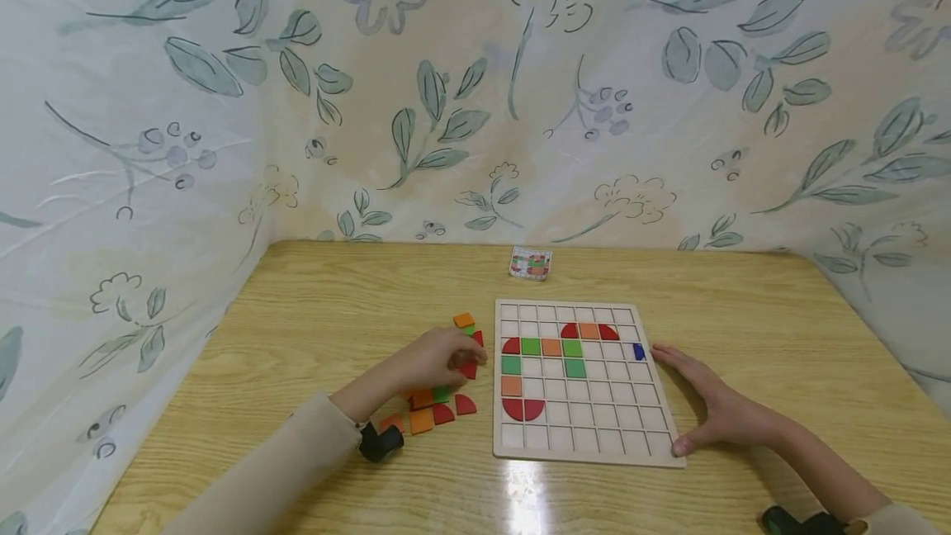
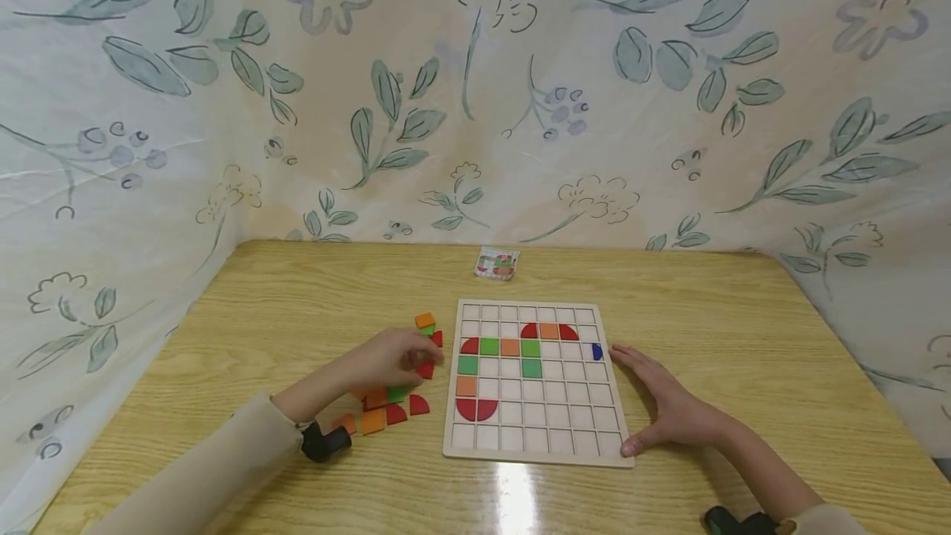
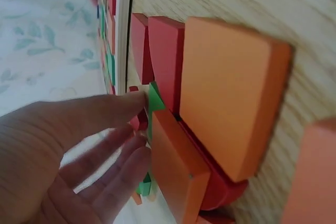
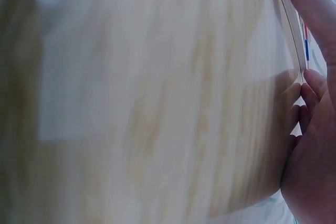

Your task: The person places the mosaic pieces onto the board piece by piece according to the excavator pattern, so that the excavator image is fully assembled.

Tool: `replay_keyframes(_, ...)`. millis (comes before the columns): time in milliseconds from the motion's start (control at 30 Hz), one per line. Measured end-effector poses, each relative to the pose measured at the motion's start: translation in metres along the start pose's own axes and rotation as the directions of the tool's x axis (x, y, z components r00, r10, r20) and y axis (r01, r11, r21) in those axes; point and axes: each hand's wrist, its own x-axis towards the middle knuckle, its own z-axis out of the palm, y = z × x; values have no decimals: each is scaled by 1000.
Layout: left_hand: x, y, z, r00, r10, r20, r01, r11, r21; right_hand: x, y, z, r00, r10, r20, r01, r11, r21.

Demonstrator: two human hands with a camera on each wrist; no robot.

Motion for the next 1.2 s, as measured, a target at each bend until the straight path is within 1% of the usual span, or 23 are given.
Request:
replay_keyframes(133,0,2,0,1000,21,-11,-20,999,42,-1,-2,-1,1000,-13,2,13,1000,-1)
replay_keyframes(267,0,4,1,1000,5,-30,-3,999,52,-1,-3,-2,1000,-18,8,18,1000,-5)
replay_keyframes(400,2,7,2,1000,-2,-21,4,996,86,-1,-4,-2,1000,-17,5,17,1000,-8)
replay_keyframes(533,4,9,4,1000,11,-17,-8,992,125,-1,-3,-2,1000,-26,2,26,1000,-14)
replay_keyframes(600,4,10,5,1000,15,-21,-13,993,119,-1,-3,-1,999,-33,-1,33,999,-13)
replay_keyframes(700,5,10,6,999,13,-31,-10,997,83,0,-3,-1,999,-41,-2,41,999,-12)
replay_keyframes(767,5,11,6,999,11,-44,-8,997,71,0,-3,-1,999,-41,1,41,999,-9)
replay_keyframes(833,6,11,6,998,10,-69,-5,998,66,0,-2,-2,999,-36,5,36,999,-7)
replay_keyframes(933,7,13,7,992,-26,-126,35,997,70,0,-2,-2,1000,-30,7,30,1000,-4)
replay_keyframes(1033,11,19,8,980,-80,-183,94,993,74,0,-2,-1,999,-32,7,32,999,-7)
replay_keyframes(1100,17,27,9,971,-129,-199,141,989,48,0,-1,-1,999,-39,5,39,999,-8)
replay_keyframes(1200,29,44,10,964,-177,-198,179,984,-7,0,0,-1,999,-52,-1,52,999,-9)
